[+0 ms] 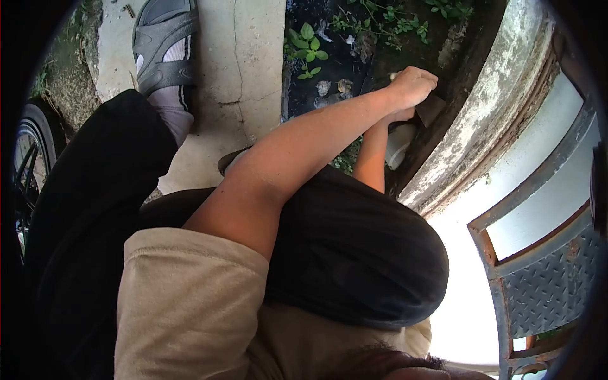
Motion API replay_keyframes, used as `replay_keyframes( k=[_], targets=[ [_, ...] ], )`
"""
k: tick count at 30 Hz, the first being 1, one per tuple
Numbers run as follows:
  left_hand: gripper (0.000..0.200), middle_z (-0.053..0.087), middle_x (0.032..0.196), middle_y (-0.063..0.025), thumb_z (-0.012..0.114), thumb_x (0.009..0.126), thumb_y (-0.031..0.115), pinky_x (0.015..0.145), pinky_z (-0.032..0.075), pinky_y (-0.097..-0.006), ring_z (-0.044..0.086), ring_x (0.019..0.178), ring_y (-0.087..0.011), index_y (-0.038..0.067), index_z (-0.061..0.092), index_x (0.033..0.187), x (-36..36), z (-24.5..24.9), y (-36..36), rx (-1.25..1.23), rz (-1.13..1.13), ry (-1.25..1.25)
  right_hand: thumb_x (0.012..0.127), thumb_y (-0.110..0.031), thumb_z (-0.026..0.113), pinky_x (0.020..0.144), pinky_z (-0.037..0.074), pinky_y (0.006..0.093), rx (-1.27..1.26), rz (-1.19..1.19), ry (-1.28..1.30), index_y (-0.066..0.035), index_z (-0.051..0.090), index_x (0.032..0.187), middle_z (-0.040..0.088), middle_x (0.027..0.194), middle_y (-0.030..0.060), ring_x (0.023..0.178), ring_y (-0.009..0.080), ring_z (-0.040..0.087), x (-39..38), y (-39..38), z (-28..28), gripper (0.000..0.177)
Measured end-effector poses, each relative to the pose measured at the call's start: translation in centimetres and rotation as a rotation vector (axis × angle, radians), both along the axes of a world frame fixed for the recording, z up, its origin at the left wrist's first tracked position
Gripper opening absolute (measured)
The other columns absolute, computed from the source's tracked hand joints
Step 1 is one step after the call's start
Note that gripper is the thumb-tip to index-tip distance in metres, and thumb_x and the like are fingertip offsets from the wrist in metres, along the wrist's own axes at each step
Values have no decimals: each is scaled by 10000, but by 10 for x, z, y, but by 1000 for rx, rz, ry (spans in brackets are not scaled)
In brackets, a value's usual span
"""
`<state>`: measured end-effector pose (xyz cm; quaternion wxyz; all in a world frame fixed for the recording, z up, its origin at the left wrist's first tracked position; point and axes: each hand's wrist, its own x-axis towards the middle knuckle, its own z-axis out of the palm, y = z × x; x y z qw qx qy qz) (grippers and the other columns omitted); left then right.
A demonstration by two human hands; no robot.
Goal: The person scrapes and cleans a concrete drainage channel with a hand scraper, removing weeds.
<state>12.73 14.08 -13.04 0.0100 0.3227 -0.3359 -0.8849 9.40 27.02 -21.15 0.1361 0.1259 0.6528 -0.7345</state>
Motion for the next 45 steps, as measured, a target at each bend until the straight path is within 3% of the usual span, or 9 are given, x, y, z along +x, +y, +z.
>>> replay_keyframes(
  k=[3,7,11,19,23,26,34,38,45],
  targets=[
    [353,699,1096,-129,576,859,197,880,470,-279,643,993,-196,28,684,1150,2,6,-12,-81,71,4,916,-195,381,803,448,254,-266,212,36,-79,605,925,614,995,28,930,123,597,-24,29,-37,252],
    [333,687,1130,-154,564,860,151,911,465,-320,635,1023,-213,37,685,1149,-5,-6,-5,-27,147,36,928,-197,403,791,460,259,357,101,305,-63,593,937,607,979,48,913,136,602,8,-38,9,233],
    [364,692,962,-197,585,789,134,860,492,-347,658,953,-289,20,685,1121,3,-5,-7,-100,107,23,944,-190,405,802,475,272,439,19,393,-38,589,972,613,998,72,924,156,610,19,-46,20,241],
    [325,645,1152,-195,584,785,71,956,478,-387,627,1048,-354,28,691,1088,3,-35,29,-608,138,144,975,-177,408,825,504,297,482,5,376,12,579,1043,625,1036,119,945,195,626,12,-44,12,264],
    [265,672,1118,-157,568,815,62,848,525,-354,670,933,-319,38,708,1039,-4,-28,30,-556,113,100,990,-171,410,836,518,309,426,12,487,38,575,1078,630,1055,143,956,214,634,6,-78,48,280],
    [300,699,886,-148,559,820,58,697,520,-341,677,749,-299,31,692,1088,-21,-39,40,-608,412,-24,1002,-166,412,845,529,319,469,22,433,56,571,1104,635,1069,161,963,229,639,5,-75,19,292],
    [343,698,1041,-205,532,855,45,802,534,-304,697,892,-204,45,667,1170,25,-37,-49,-417,310,-190,1031,-170,410,839,584,335,464,-18,538,193,571,1081,600,1166,271,977,288,652,0,-83,30,400],
    [364,645,727,-31,549,863,77,620,466,-247,530,630,-60,57,653,1212,40,-42,-78,-448,325,-185,1030,-186,425,814,599,338,446,-37,452,222,560,1077,582,1189,271,968,273,649,1,-72,13,432],
    [329,706,841,-93,554,884,122,698,504,-284,613,706,-109,99,675,1189,51,-61,-103,-596,414,-243,1019,-168,455,861,580,349,320,72,476,179,544,1142,587,1195,249,1048,295,633,-2,-88,16,378]
  ],
)
